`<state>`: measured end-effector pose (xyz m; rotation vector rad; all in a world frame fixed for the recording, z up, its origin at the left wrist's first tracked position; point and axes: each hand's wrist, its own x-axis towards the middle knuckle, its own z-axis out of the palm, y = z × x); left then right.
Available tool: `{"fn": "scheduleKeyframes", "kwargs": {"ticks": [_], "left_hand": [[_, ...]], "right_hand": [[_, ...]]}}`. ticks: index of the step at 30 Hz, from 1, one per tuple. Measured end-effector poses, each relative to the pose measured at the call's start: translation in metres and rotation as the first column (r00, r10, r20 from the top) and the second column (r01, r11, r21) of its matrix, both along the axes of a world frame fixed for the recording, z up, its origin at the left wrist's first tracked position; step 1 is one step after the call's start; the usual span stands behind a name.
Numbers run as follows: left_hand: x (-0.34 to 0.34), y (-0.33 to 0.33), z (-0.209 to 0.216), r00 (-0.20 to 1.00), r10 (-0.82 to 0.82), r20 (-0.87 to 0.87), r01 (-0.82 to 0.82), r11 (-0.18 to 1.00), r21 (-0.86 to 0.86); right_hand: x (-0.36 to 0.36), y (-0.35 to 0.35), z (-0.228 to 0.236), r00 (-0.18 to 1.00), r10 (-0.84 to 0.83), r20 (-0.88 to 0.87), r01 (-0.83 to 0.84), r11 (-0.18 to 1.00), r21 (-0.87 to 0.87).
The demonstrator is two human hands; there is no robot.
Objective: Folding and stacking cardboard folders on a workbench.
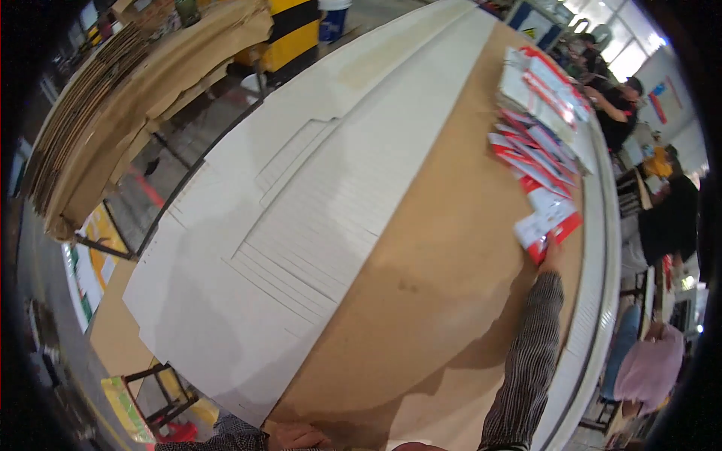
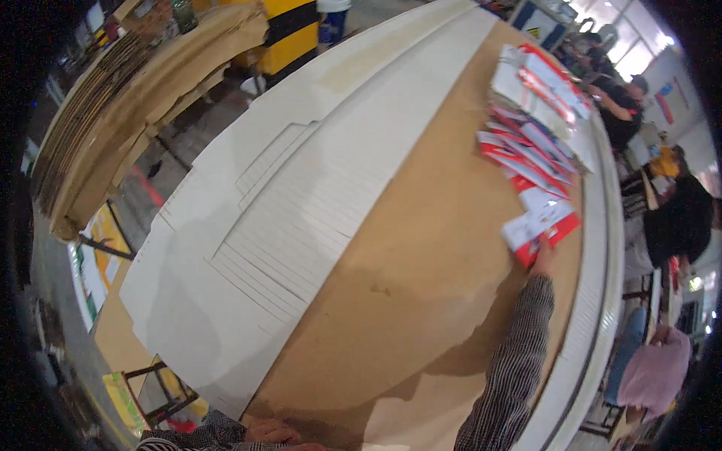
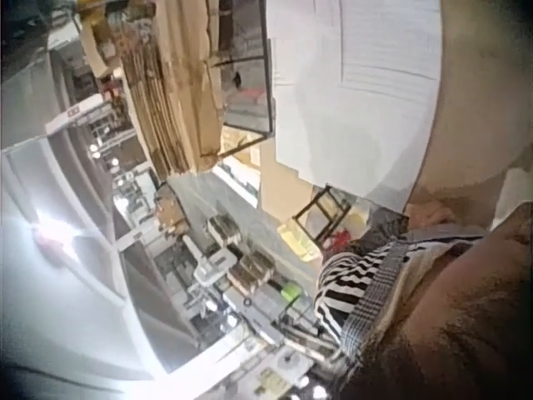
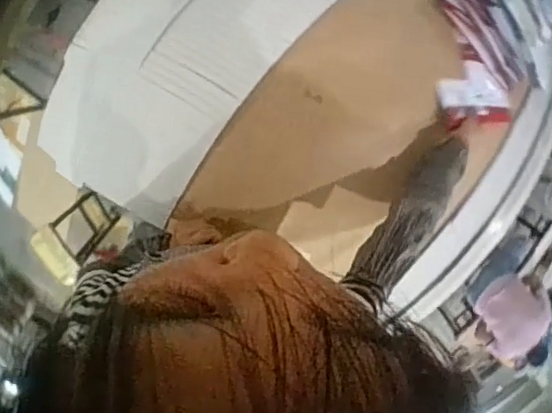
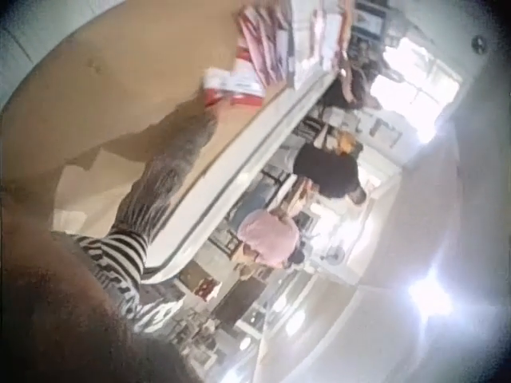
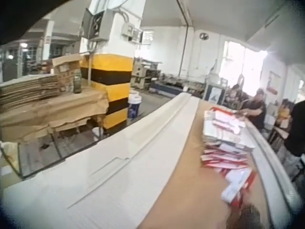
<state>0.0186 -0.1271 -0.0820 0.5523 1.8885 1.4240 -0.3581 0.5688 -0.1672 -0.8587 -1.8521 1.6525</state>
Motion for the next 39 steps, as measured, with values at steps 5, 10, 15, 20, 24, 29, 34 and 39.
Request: {"fn": "scheduleKeyframes", "kwargs": {"ticks": [5, 10, 15, 20, 24, 29, 34, 39], "left_hand": [[0.019, 0.004, -0.026, 0.911, -0.023, 0.411, -0.022, 0.994, 0.106], [-0.016, 0.024, 0.050, 0.972, 0.170, -0.160, -0.176, 0.984, -0.027], [-0.016, 0.039, 0.058, 0.746, 0.371, -0.554, -0.388, 0.917, 0.092], [-0.008, 0.025, 0.067, 0.709, 0.444, -0.547, -0.387, 0.894, 0.224], [-0.022, -0.039, 0.096, 0.469, 0.519, -0.714, -0.425, 0.842, 0.333], [-0.111, -0.210, 0.066, -0.171, 0.331, -0.928, -0.949, 0.197, 0.245], [-0.146, -0.296, 0.038, 0.296, 0.666, -0.684, -0.926, 0.025, -0.377], [-0.144, -0.297, 0.053, 0.177, 0.584, -0.792, -0.973, -0.020, -0.231]], "right_hand": [[-0.155, 0.041, 0.053, 0.964, -0.093, 0.248, -0.054, 0.848, 0.527], [-0.093, -0.101, 0.068, 0.964, 0.264, 0.001, -0.255, 0.931, 0.260], [0.086, -0.232, 0.108, 0.922, 0.385, 0.040, -0.387, 0.914, 0.124], [0.302, -0.350, 0.138, 0.840, 0.542, -0.015, -0.542, 0.840, -0.030], [0.422, -0.382, 0.122, 0.856, 0.517, 0.005, -0.517, 0.856, -0.018], [0.455, -0.406, 0.133, 0.918, 0.387, -0.083, -0.395, 0.907, -0.148], [0.447, -0.404, 0.126, 0.922, 0.377, -0.090, -0.384, 0.920, -0.077], [0.450, -0.403, 0.126, 0.918, 0.388, -0.080, -0.393, 0.918, -0.056]]}}
